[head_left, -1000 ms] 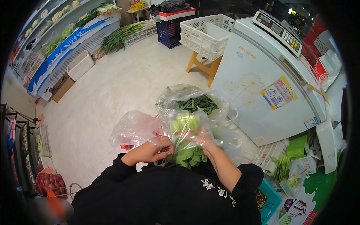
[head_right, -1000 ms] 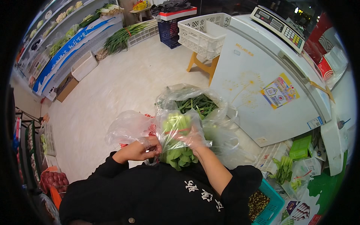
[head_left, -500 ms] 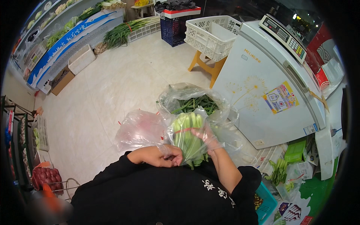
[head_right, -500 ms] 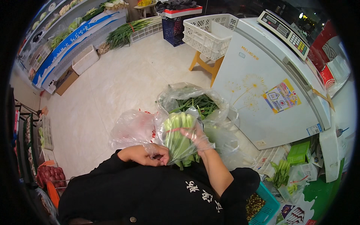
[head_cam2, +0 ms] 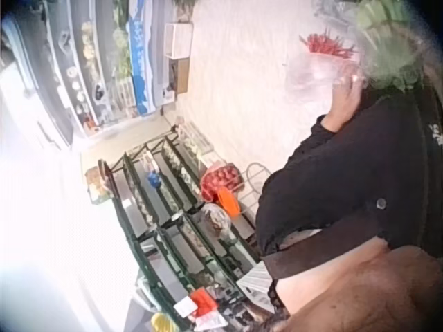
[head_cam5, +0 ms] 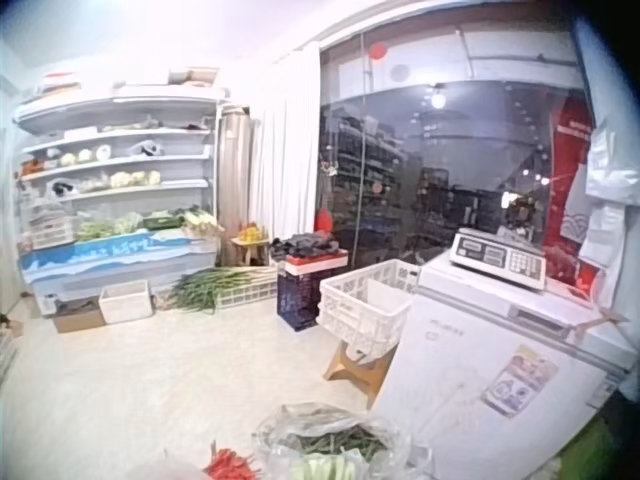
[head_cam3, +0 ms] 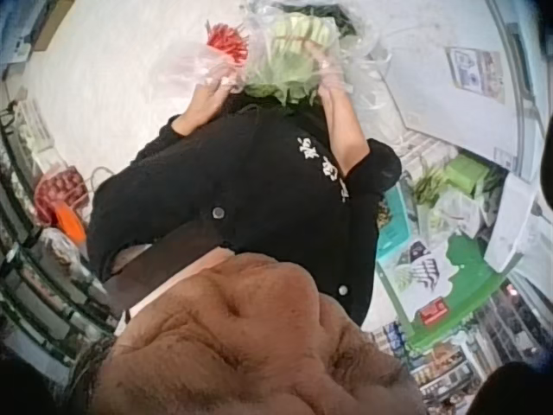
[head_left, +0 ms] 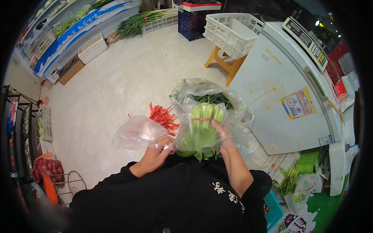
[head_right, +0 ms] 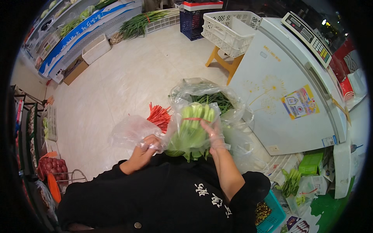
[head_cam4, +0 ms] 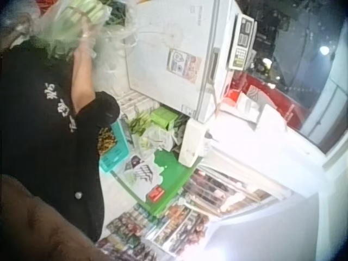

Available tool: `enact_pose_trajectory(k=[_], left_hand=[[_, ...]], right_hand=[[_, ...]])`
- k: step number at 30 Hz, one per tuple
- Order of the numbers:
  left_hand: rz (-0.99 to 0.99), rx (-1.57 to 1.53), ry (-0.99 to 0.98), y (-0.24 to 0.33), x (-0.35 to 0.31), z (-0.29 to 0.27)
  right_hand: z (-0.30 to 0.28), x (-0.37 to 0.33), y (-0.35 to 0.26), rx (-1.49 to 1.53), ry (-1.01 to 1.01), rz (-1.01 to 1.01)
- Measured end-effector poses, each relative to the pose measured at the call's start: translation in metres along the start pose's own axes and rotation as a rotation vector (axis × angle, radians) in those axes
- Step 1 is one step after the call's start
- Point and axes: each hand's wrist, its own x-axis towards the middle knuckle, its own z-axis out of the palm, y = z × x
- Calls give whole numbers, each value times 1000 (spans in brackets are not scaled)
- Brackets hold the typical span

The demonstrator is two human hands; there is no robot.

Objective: The person gathers leafy green vegetables, ties them into a bundle with a red rubber band, places the bundle on a freezer, and then puts another bundle into a plastic bag.

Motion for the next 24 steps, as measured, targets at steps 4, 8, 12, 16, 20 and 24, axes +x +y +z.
enact_pose_trajectory(k=[4, 8, 12, 16, 20, 24], left_hand=[[-32, -267, -325, 93, 17, -16], [-123, -472, -479, 144, 38, -7], [-160, -546, -679, 165, 53, 1], [-190, -512, -766, 176, 55, 7], [-175, -514, -561, 178, 53, -2], [-62, -517, -506, 186, 62, -11]], right_hand=[[-50, 48, 23, -68, -69, 23], [-55, 28, 25, -287, -2, -131], [-73, -21, 26, -419, -263, -269], [-85, -47, 45, -352, -313, -218], [-83, -43, 18, -971, -240, -800], [-23, -55, -28, -334, 3, -503]])
